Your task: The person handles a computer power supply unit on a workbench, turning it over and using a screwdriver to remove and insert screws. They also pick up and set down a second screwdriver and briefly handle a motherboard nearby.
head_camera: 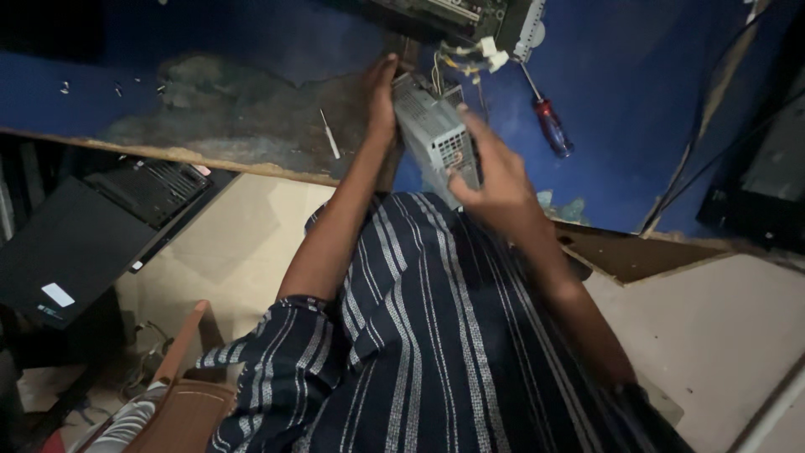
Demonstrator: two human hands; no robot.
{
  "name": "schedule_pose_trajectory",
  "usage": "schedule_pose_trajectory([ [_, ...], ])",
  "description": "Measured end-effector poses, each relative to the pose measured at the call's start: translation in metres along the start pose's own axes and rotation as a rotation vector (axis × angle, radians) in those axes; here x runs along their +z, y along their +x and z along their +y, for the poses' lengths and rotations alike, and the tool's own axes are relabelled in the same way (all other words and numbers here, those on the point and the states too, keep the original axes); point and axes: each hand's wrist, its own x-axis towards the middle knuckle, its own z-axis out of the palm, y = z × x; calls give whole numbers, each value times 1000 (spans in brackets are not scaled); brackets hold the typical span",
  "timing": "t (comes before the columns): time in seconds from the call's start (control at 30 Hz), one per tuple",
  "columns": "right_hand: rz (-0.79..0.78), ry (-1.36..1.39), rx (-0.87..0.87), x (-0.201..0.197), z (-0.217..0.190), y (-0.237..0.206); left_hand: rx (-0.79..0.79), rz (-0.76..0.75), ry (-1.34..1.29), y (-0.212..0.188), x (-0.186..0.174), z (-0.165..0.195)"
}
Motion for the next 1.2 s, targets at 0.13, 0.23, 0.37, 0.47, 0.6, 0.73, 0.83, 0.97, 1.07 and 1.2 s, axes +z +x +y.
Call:
schedule_pose_trajectory([
  [0.13,54,11,-158,-19,4,2,195,52,490,-21,-2,21],
  [0.23,52,-75,-208,17,38,24,12,-144,104,-21,-26,-4],
  [0.37,26,122,-215,29,56,8,102,-120,397,-42,-48,9],
  [0.47,35,354,45,35,67,-5,133,-120,419,-68,-49,22],
  [0.6,110,645,-15,48,74,-17,336,-384,710,-101,-45,43],
  [0.73,157,499,-156,43,80,-22,430,-502,980,-106,-42,41],
  [0.83,145,249,-257,28,77,-19,484,-466,1009,-104,-38,29],
  [0.97,51,205,-166,11,74,-2,542,-468,1021,-103,-34,19],
  [1.07,66,282,-50,-1,80,11,551,-479,1015,-101,-34,15],
  [1.2,79,51,-127,-15,87,15,546,-465,1011,-100,-29,5],
])
